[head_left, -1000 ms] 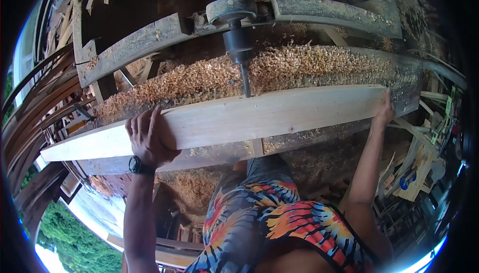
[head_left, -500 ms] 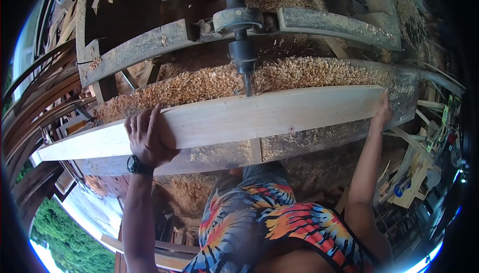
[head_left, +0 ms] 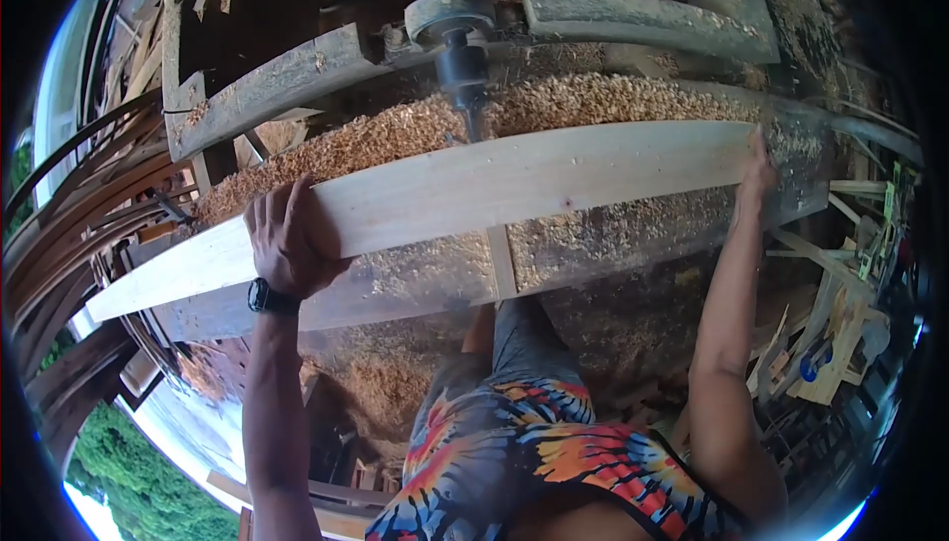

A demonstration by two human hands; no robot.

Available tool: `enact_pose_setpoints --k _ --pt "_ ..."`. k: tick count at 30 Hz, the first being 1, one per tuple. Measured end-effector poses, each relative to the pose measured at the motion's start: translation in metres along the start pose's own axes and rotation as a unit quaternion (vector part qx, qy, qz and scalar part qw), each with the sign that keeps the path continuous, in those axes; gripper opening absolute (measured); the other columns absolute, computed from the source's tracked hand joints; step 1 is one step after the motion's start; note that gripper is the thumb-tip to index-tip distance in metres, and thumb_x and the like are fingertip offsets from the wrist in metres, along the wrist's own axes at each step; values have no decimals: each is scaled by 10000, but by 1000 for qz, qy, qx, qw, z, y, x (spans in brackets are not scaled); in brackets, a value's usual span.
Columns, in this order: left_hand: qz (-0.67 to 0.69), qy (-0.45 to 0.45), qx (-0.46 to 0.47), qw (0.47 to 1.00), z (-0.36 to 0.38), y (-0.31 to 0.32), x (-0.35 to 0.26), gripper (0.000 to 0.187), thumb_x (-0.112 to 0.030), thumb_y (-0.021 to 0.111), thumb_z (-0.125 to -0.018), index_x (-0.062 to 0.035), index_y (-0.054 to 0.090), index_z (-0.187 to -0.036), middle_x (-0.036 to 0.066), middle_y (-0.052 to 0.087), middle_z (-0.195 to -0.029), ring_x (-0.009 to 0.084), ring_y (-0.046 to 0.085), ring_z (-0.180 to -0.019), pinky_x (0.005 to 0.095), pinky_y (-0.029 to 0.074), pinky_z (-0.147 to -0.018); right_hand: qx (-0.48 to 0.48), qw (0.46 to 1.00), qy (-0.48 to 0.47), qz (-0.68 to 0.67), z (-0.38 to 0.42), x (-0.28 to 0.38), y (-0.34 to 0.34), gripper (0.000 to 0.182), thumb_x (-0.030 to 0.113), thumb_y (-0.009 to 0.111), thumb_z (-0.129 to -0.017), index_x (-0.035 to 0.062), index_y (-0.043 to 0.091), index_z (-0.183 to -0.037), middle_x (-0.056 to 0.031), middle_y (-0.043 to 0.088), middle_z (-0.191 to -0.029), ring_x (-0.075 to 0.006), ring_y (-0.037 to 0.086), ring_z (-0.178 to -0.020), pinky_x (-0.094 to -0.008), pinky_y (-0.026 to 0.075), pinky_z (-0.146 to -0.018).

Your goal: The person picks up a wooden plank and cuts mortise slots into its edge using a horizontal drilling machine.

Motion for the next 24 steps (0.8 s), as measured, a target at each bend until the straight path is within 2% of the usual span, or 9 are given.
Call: enact_pose_setpoints --k 4,9,13,16,24 --pt "10 2 -3 1000 11 4 -4 1180 -268 980 -455 -112 525 -1532 163 625 -1317 401 586 -1178 584 419 -1058 -5 1000 -20 -14 34 2 -23 629 455 859 -925 -104 762 -1196 -164 766 -1178 -233 729 -993 -379 591 -858" --pt "29 -6 26 999 42 4 -16 1198 -273 945 -437 -153 531 -1554 146 621 -1302 386 587 -1185 594 394 -1103 -45 999 26 -10 89 -16 -91 576 403 839 -953 -110 754 -1203 -165 766 -1158 -243 739 -977 -390 607 -851" --pt "30 -3 29 999 44 4 -17 1147 -304 920 -452 -135 563 -1529 137 621 -1293 356 601 -1194 598 387 -1108 -49 998 41 -1 99 -9 -96 531 368 826 -968 -100 757 -1207 -166 763 -1153 -249 743 -962 -404 621 -829" --pt "30 -2 33 999 42 4 -17 1139 -298 918 -451 -123 569 -1521 139 627 -1291 344 604 -1204 599 388 -1105 -52 996 69 24 104 0 -94 543 417 799 -985 -64 759 -1235 -120 756 -1170 -217 716 -978 -369 588 -845" --pt "25 -10 42 999 40 6 -16 1116 -318 917 -460 -124 581 -1507 138 636 -1305 335 615 -1210 603 385 -1106 -69 994 77 33 97 0 -97 532 396 815 -976 -67 759 -1232 -126 753 -1172 -217 714 -995 -371 589 -858"
Point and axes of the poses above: each hand's wrist, its own z-axis away from the middle knuckle, its own y-axis out of the palm, x = y × z, the point moved 4 cm from there along -z, towards the middle knuckle
